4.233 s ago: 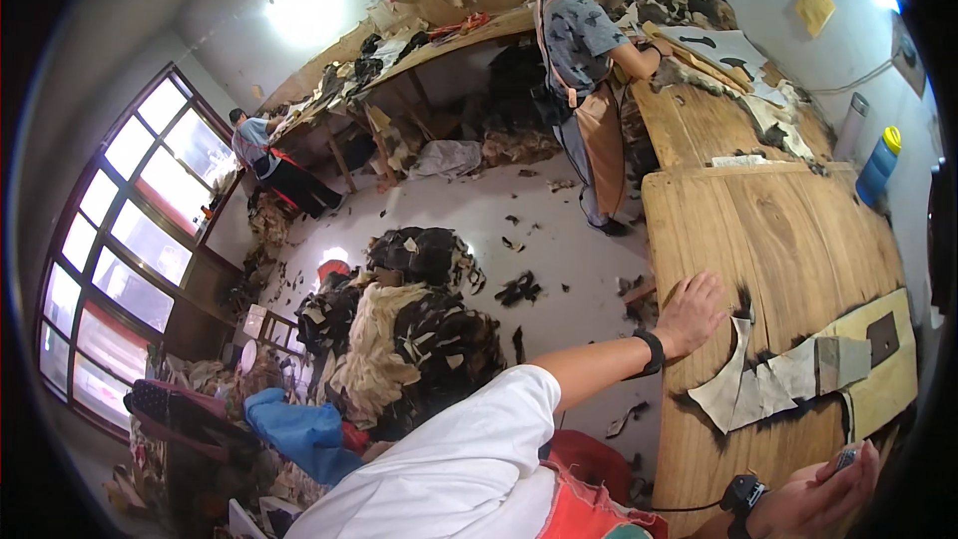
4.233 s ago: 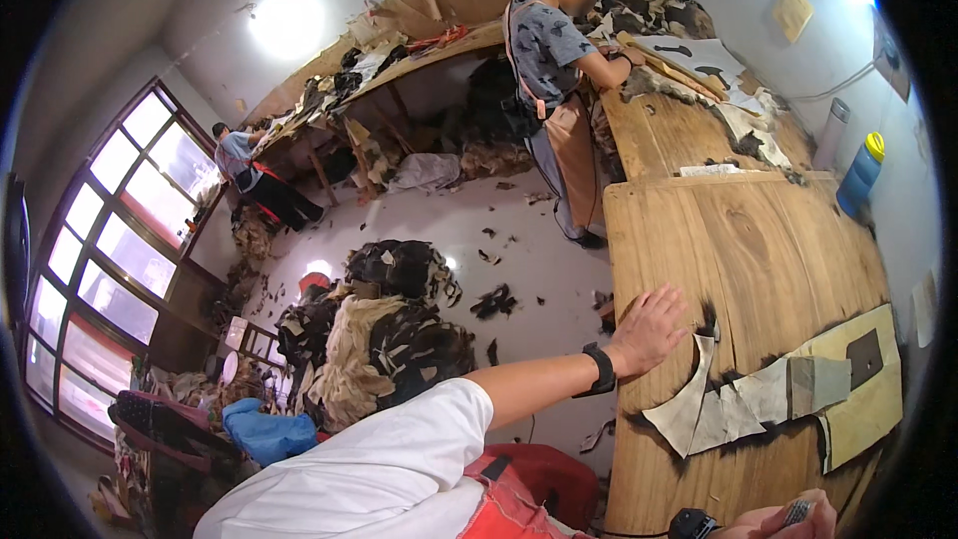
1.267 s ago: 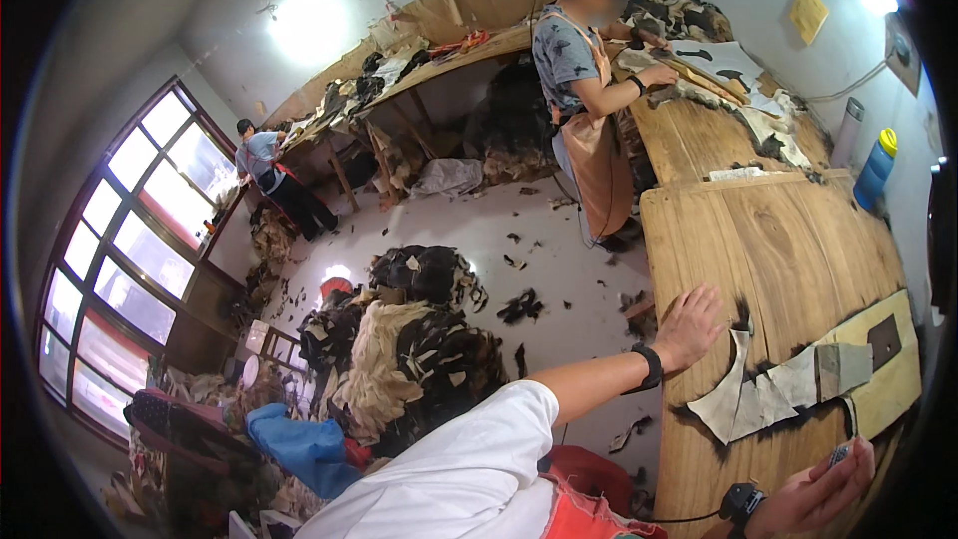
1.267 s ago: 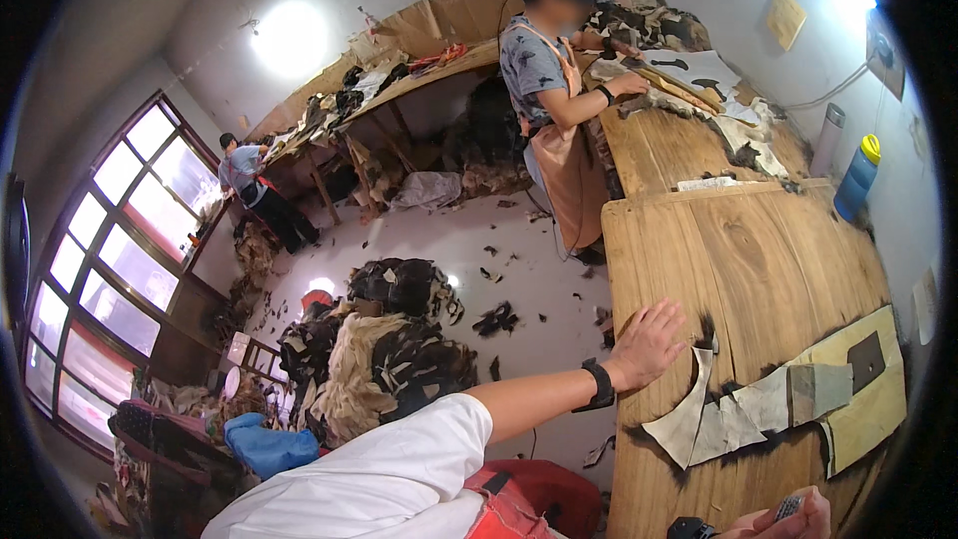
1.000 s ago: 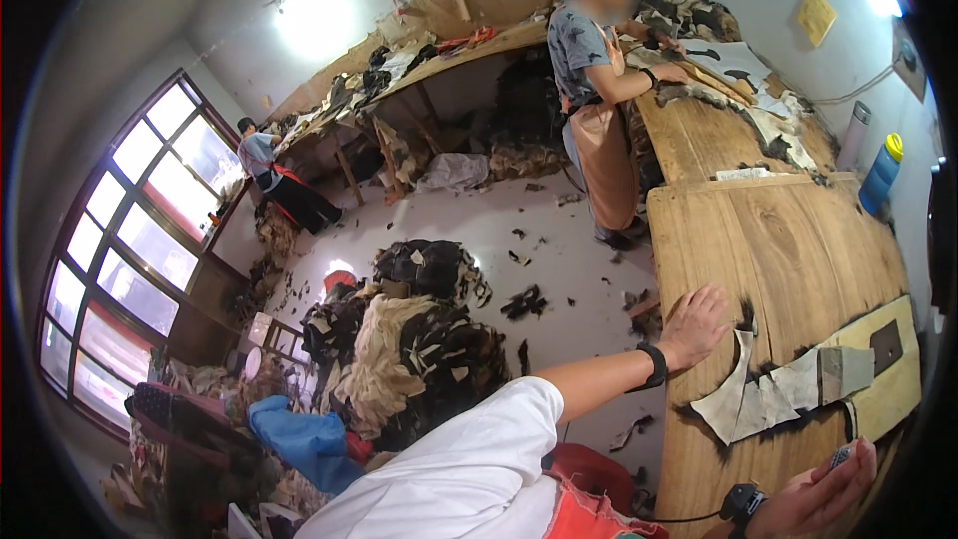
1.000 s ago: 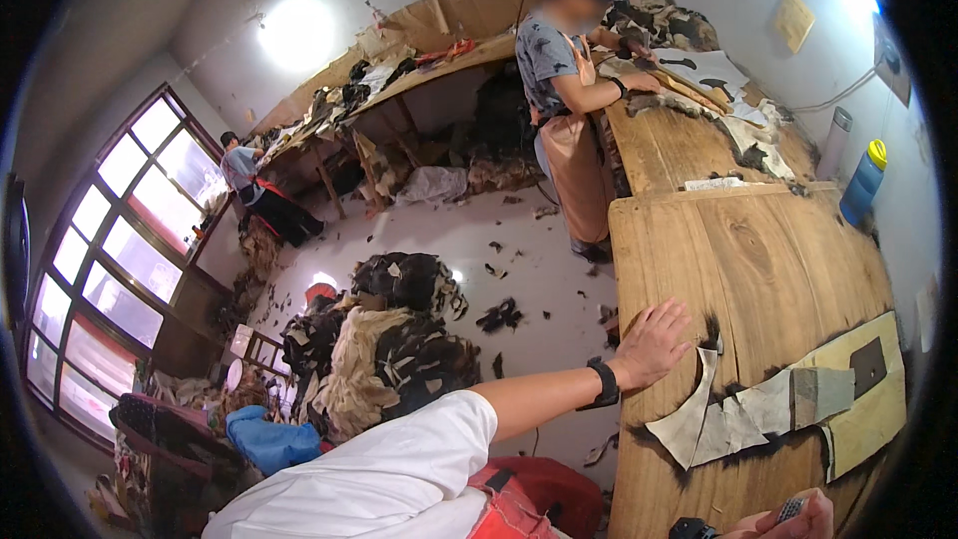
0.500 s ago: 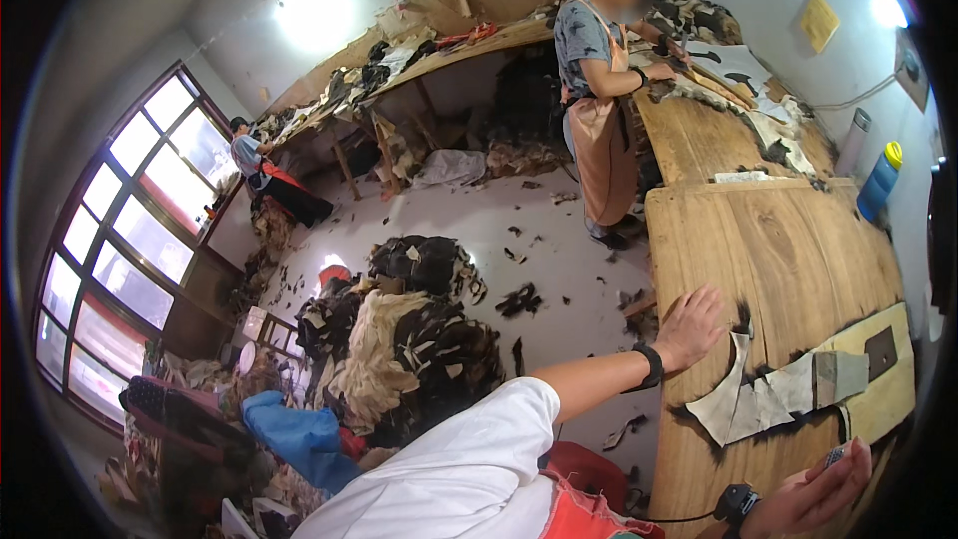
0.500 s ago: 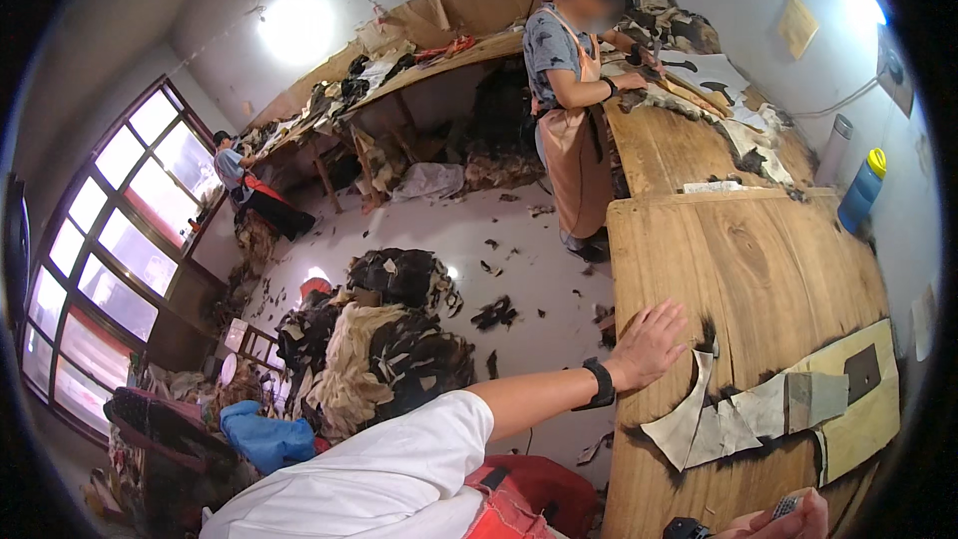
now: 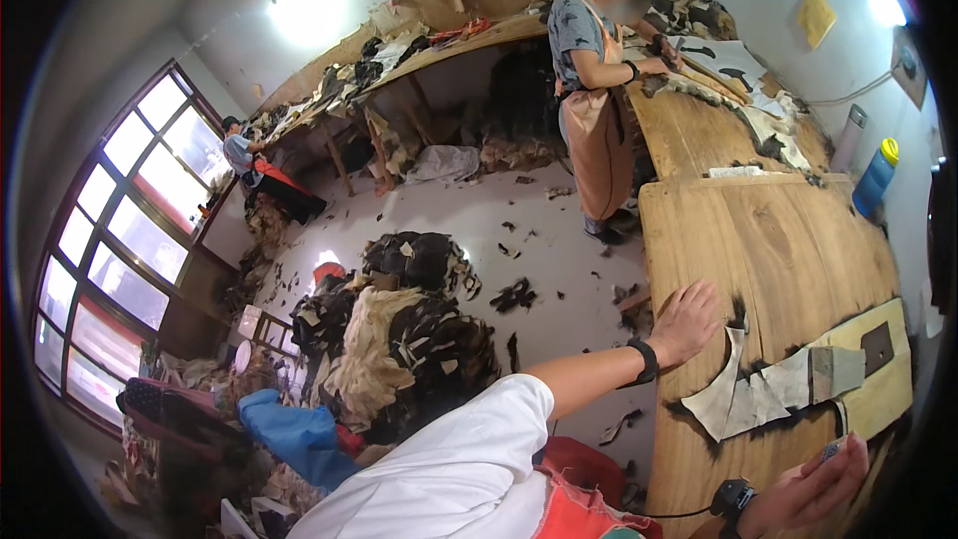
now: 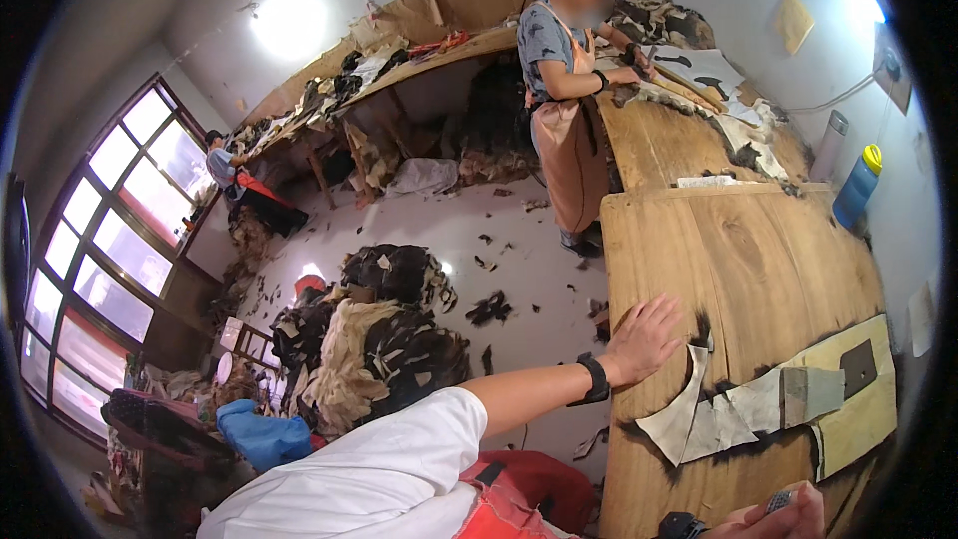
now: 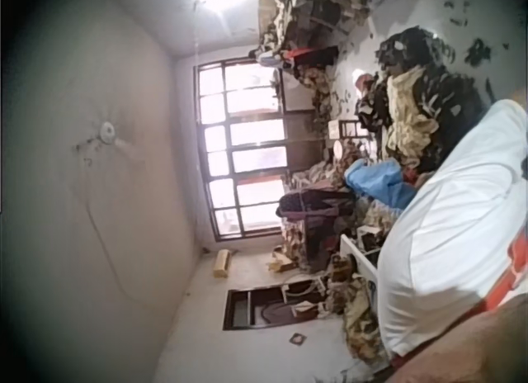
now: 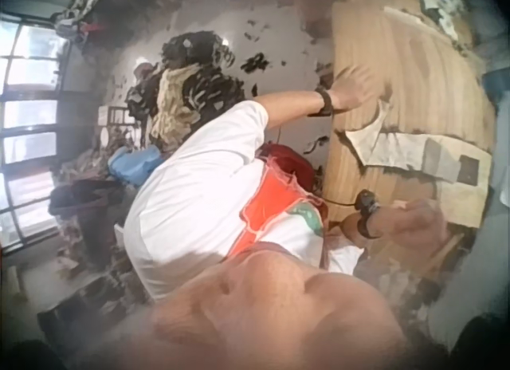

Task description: Stitching together various scraps of leather and fur using a needle and thread, and using a hammer to flatten seams.

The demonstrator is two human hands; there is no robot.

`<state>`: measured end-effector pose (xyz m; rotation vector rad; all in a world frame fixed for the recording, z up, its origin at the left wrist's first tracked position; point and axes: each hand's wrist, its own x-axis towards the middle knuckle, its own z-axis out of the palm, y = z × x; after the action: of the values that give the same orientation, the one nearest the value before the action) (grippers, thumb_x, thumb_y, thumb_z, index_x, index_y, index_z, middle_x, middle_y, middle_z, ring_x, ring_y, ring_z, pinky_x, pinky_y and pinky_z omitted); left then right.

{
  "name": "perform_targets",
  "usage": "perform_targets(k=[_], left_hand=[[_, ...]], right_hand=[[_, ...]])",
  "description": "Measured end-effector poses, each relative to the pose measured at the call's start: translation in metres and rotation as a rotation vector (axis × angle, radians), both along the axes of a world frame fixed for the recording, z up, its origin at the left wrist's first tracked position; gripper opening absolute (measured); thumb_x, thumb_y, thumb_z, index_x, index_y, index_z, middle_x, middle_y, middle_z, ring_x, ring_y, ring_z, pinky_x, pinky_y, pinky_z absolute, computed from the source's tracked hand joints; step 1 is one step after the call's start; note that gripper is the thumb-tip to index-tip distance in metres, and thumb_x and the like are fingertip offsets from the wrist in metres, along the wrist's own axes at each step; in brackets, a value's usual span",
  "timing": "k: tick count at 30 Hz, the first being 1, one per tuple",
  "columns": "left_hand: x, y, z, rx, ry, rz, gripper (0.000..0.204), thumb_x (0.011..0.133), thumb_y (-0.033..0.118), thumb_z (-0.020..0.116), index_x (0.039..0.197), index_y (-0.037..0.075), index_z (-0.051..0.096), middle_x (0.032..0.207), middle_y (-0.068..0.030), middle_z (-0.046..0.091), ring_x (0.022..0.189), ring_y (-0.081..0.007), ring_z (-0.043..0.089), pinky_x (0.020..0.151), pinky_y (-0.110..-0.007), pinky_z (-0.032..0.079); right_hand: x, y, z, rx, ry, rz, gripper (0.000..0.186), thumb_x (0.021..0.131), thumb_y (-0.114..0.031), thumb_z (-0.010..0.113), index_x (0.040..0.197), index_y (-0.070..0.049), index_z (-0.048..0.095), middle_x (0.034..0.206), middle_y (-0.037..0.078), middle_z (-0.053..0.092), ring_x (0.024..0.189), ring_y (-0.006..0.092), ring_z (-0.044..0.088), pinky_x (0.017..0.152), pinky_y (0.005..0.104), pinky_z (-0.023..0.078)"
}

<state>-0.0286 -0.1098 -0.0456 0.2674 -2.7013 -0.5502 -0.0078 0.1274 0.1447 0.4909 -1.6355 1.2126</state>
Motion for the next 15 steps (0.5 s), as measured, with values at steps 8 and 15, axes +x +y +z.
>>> perform_targets(k=[8, 15], left_hand=[[-0.002, -0.004, 0.003, 0.010, -0.026, 0.001, 0.048, 0.096, 0.031, 0.051, 0.133, 0.001, 0.050, 0.144, -0.0184, 0.044, 0.139, -0.0329, 0.032, 0.115, -0.046, 0.025], [0.002, -0.003, 0.005, -0.016, -0.048, 0.000, 0.048, 0.097, 0.032, 0.051, 0.133, 0.001, 0.051, 0.144, -0.0183, 0.043, 0.140, -0.0329, 0.032, 0.115, -0.045, 0.024]], right_hand=[[-0.018, 0.052, -0.042, 0.585, 0.213, -0.276, 0.033, 0.099, 0.004, 0.047, 0.131, 0.007, 0.045, 0.121, 0.022, 0.054, 0.101, 0.0371, 0.061, 0.089, 0.0414, 0.055], [-0.017, 0.051, -0.047, 0.550, 0.124, -0.195, 0.033, 0.099, 0.005, 0.046, 0.132, 0.007, 0.044, 0.123, 0.022, 0.053, 0.105, 0.0357, 0.059, 0.091, 0.0405, 0.054]])
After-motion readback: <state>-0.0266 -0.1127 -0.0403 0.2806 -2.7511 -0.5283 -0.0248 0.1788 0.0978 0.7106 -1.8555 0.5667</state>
